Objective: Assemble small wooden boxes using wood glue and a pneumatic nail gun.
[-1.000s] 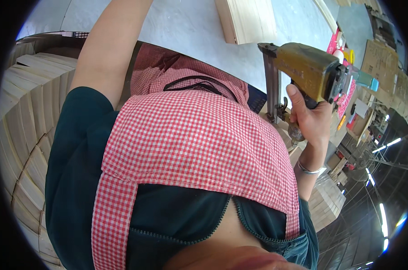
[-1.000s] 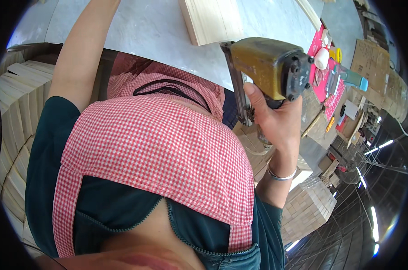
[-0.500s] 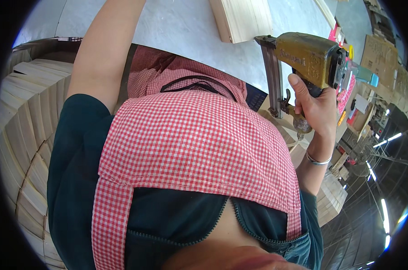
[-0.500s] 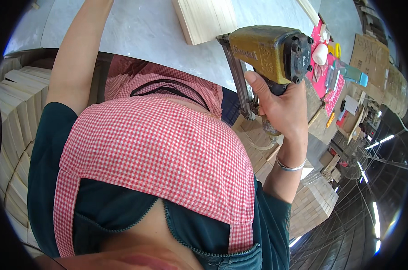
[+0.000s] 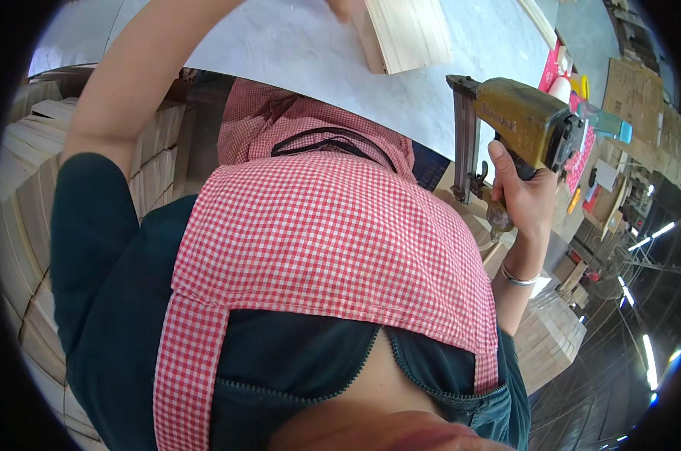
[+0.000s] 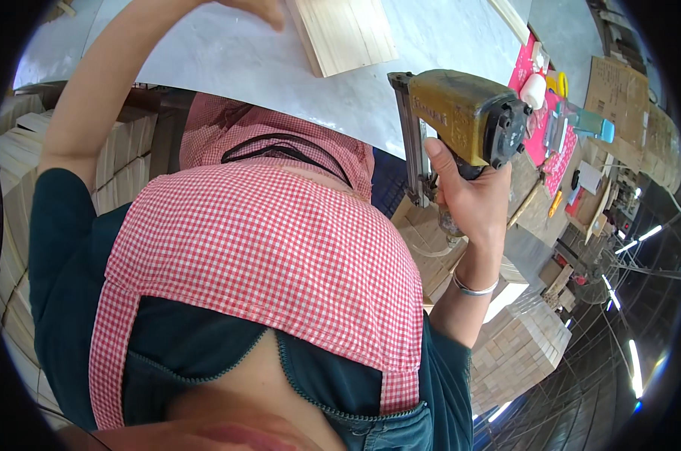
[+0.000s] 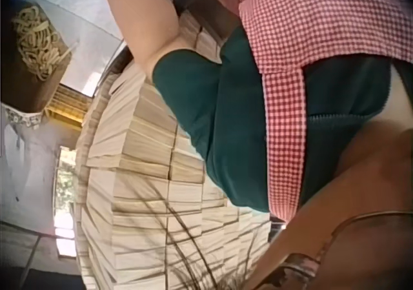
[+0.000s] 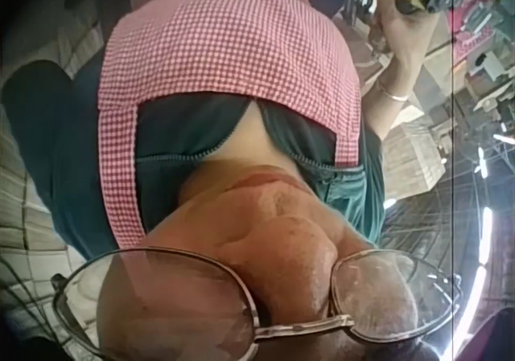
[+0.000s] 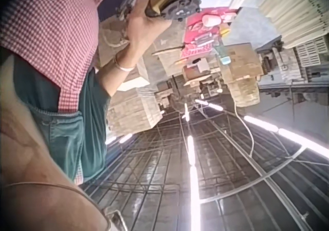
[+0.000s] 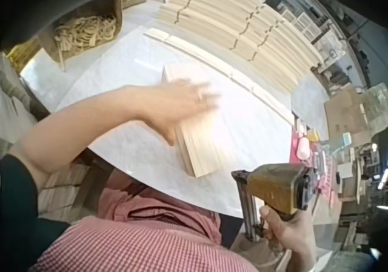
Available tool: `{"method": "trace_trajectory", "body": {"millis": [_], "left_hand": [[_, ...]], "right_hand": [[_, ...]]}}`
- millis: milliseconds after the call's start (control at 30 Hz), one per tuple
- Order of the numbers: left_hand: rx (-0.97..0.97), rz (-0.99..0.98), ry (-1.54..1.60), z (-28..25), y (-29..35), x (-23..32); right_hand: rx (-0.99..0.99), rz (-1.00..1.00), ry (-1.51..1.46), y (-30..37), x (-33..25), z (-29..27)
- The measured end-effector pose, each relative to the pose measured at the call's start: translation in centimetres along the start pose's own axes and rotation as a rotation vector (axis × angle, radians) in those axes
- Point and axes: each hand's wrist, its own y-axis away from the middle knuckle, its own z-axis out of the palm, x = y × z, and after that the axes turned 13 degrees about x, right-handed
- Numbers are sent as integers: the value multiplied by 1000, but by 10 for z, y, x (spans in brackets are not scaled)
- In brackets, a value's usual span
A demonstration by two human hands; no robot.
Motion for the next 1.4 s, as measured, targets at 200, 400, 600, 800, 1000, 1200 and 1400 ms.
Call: {"method": "trace_trajectory", "body": {"millis": [200, 400, 600, 800, 1000, 1200, 1400], "left_hand": [[-665, -332, 456, 10, -43, 45], [-1084, -820, 350, -33, -126, 80], [-1024, -900, 309, -36, -126, 83], [-917, -900, 316, -25, -109, 90], [-1057, -931, 389, -31, -120, 81], [-1130, -1005, 536, -51, -89, 78], [-1268, -1134, 440, -119, -81, 46]], "right_hand": [[80, 32, -12, -2, 7, -5], [130, 72, 1, -16, 9, -18], [51, 69, 50, -33, 11, -15], [32, 48, 47, -40, 11, -13], [23, 68, 31, -40, 14, -13], [44, 27, 43, -35, 5, -11], [67, -4, 32, -19, -7, -7]]}}
